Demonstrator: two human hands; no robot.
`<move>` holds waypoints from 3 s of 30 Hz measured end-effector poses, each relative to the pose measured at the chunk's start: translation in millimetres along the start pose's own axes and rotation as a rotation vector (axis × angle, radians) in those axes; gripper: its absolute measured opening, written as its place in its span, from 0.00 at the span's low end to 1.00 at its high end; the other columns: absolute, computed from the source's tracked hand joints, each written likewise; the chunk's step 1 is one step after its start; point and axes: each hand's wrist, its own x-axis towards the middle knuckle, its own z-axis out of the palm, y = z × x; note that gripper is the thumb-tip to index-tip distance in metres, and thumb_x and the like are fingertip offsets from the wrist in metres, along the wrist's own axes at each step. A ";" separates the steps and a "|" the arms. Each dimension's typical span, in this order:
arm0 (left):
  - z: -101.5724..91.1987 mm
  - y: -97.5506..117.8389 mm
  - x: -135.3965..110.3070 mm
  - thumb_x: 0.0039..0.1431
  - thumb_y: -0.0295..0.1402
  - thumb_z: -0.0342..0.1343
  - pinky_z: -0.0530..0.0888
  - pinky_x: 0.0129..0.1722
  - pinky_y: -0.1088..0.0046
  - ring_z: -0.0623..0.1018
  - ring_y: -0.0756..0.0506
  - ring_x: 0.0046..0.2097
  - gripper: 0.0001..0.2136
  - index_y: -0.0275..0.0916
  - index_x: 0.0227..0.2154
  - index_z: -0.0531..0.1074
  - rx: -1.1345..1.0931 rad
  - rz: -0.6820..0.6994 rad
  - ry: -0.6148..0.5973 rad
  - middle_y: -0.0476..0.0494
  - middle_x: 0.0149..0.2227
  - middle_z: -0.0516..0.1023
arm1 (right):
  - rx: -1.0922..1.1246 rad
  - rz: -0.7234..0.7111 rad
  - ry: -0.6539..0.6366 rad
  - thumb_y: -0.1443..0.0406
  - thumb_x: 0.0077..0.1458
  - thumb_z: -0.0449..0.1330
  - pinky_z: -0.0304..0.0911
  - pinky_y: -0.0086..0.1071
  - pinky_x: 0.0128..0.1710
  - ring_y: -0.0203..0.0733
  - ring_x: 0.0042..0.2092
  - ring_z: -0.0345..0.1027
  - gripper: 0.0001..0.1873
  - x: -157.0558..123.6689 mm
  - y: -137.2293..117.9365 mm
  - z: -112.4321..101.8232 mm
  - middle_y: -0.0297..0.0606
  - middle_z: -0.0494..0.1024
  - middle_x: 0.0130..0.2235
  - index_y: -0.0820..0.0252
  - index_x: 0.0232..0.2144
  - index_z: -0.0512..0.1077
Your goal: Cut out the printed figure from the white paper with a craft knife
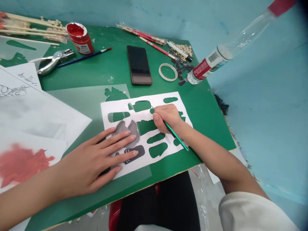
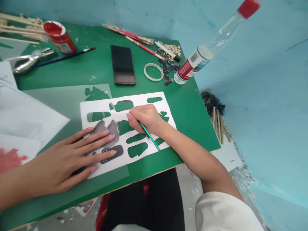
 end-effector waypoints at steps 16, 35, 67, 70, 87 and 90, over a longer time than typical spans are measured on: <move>-0.3 4.5 -0.2 0.75 0.38 0.48 0.42 0.81 0.55 0.58 0.42 0.79 0.28 0.57 0.75 0.59 0.002 -0.026 -0.037 0.58 0.79 0.57 | 0.069 0.048 0.099 0.71 0.67 0.46 0.51 0.31 0.22 0.34 0.21 0.56 0.13 -1.4 0.8 0.7 0.27 0.64 0.23 0.53 0.29 0.60; 9.3 -9.0 -2.2 0.77 0.41 0.50 0.40 0.81 0.60 0.55 0.44 0.80 0.28 0.58 0.76 0.56 -0.003 0.075 0.066 0.55 0.80 0.52 | 0.107 0.620 -0.021 0.54 0.76 0.54 0.50 0.30 0.24 0.31 0.23 0.53 0.28 10.1 -66.9 -33.1 0.25 0.59 0.21 0.56 0.23 0.57; 6.2 -3.6 -0.5 0.76 0.46 0.49 0.43 0.81 0.56 0.62 0.40 0.78 0.27 0.56 0.75 0.60 -0.131 0.006 0.009 0.55 0.78 0.58 | 0.234 0.413 -0.254 0.65 0.76 0.56 0.55 0.34 0.31 0.35 0.31 0.53 0.19 -34.9 -89.2 -16.3 0.31 0.70 0.27 0.60 0.29 0.71; 5.7 -3.7 -0.3 0.76 0.46 0.49 0.43 0.81 0.56 0.62 0.40 0.78 0.27 0.56 0.75 0.61 -0.124 0.009 0.006 0.54 0.79 0.58 | 0.223 0.414 -0.256 0.65 0.76 0.56 0.55 0.34 0.31 0.35 0.31 0.53 0.20 -34.2 -88.1 -15.8 0.31 0.69 0.26 0.60 0.28 0.71; 0.4 -0.3 0.7 0.73 0.47 0.55 0.41 0.81 0.52 0.53 0.41 0.80 0.30 0.51 0.75 0.63 -0.167 -0.007 -0.042 0.47 0.78 0.60 | 0.118 0.407 -0.325 0.65 0.76 0.53 0.53 0.36 0.27 0.38 0.28 0.52 0.25 -25.5 -89.2 -21.1 0.31 0.67 0.22 0.59 0.23 0.72; 0.0 -0.3 2.3 0.74 0.45 0.54 0.41 0.81 0.53 0.54 0.42 0.80 0.29 0.50 0.75 0.62 -0.192 -0.032 -0.032 0.46 0.78 0.61 | 0.143 0.393 -0.327 0.67 0.75 0.54 0.54 0.35 0.27 0.37 0.28 0.52 0.24 -24.7 -87.2 -21.1 0.31 0.68 0.22 0.60 0.23 0.71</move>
